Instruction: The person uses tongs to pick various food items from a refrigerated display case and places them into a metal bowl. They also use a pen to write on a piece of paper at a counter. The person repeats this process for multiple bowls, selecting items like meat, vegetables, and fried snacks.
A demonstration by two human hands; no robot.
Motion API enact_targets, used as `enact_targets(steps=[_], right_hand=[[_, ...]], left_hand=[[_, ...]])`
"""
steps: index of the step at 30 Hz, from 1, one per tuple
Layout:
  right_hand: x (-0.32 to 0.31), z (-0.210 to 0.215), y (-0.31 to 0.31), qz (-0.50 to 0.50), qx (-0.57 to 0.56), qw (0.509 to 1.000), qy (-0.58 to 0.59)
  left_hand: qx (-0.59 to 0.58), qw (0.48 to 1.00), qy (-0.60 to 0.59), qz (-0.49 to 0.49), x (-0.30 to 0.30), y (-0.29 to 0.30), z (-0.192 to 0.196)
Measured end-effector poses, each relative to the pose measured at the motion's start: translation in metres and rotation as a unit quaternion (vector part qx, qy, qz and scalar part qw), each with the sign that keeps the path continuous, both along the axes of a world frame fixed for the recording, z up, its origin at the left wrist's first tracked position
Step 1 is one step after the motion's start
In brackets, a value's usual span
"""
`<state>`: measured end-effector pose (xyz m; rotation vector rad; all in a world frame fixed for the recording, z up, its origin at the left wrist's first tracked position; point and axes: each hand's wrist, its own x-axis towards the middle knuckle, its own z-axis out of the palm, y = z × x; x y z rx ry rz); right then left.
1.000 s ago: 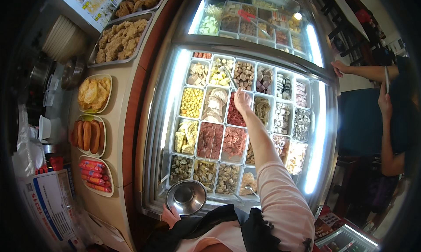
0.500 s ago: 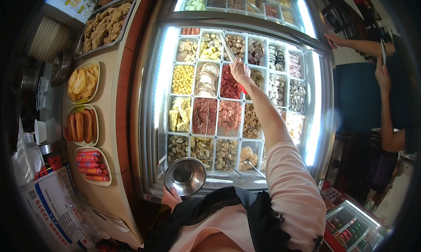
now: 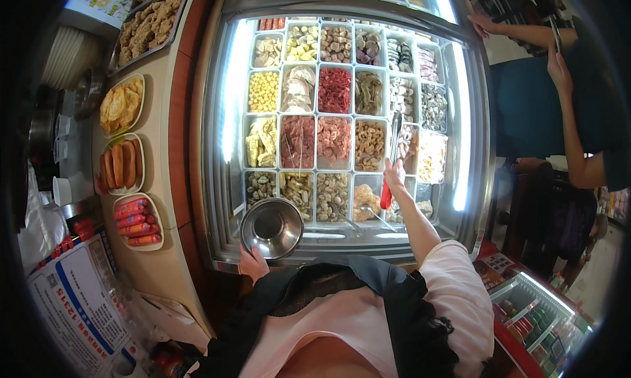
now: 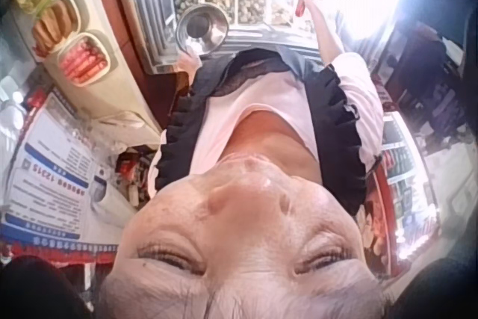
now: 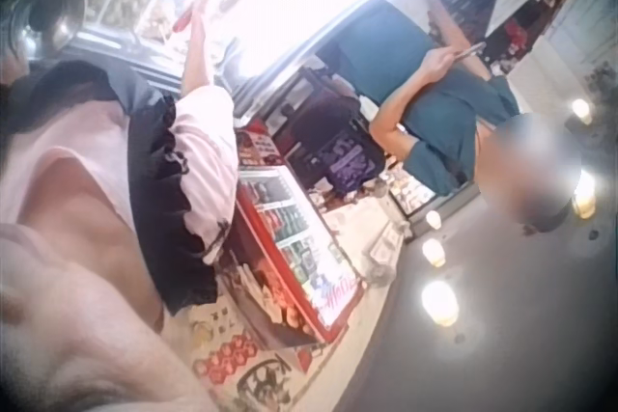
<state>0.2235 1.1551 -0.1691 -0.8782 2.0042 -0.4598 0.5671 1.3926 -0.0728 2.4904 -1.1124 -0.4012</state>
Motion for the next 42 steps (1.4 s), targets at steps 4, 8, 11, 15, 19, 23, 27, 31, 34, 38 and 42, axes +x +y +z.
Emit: enact_targets(steps=[4, 8, 11, 15, 19, 23, 27, 31, 34, 38, 42], right_hand=[[-0.043, -0.031, 0.066, 0.169, -0.051, 0.975, 0.135], [0.009, 0.030, 0.080, 0.315, -0.047, 0.937, 0.140], [0.030, 0.023, 0.082, 0.366, 0.052, 0.919, 0.138], [0.036, 0.003, 0.091, 0.392, 0.006, 0.905, 0.162], [0.041, -0.003, 0.084, 0.394, 0.011, 0.901, 0.179], [0.040, -0.023, 0.087, 0.385, -0.003, 0.905, 0.183], [0.042, -0.026, 0.087, 0.377, -0.010, 0.907, 0.188], [0.044, -0.024, 0.086, 0.381, -0.007, 0.905, 0.189], [0.041, -0.024, 0.086, 0.375, 0.008, 0.910, 0.179], [0.035, -0.032, 0.086, 0.373, 0.005, 0.910, 0.183], [0.037, -0.016, 0.086, 0.371, 0.039, 0.914, 0.161]], left_hand=[[-0.037, 0.999, -0.023, -0.013, 0.000, -0.003, -0.002], [-0.020, 0.999, -0.036, -0.013, 0.001, 0.001, -0.007], [0.000, 0.999, -0.038, -0.011, 0.002, 0.002, -0.009], [-0.012, 0.997, -0.074, -0.014, 0.000, 0.006, -0.011], [-0.026, 0.997, -0.074, -0.010, -0.001, 0.003, -0.013], [0.009, 0.999, -0.053, 0.001, -0.003, 0.000, -0.007], [-0.037, 0.996, -0.084, -0.011, -0.002, 0.002, -0.011], [-0.030, 0.996, -0.084, -0.007, -0.001, 0.002, -0.013], [-0.016, 0.996, -0.092, 0.002, -0.002, 0.001, -0.013], [0.016, 0.994, -0.103, 0.009, -0.002, -0.001, -0.014], [-0.015, 0.995, -0.097, -0.001, 0.003, 0.004, -0.019]])
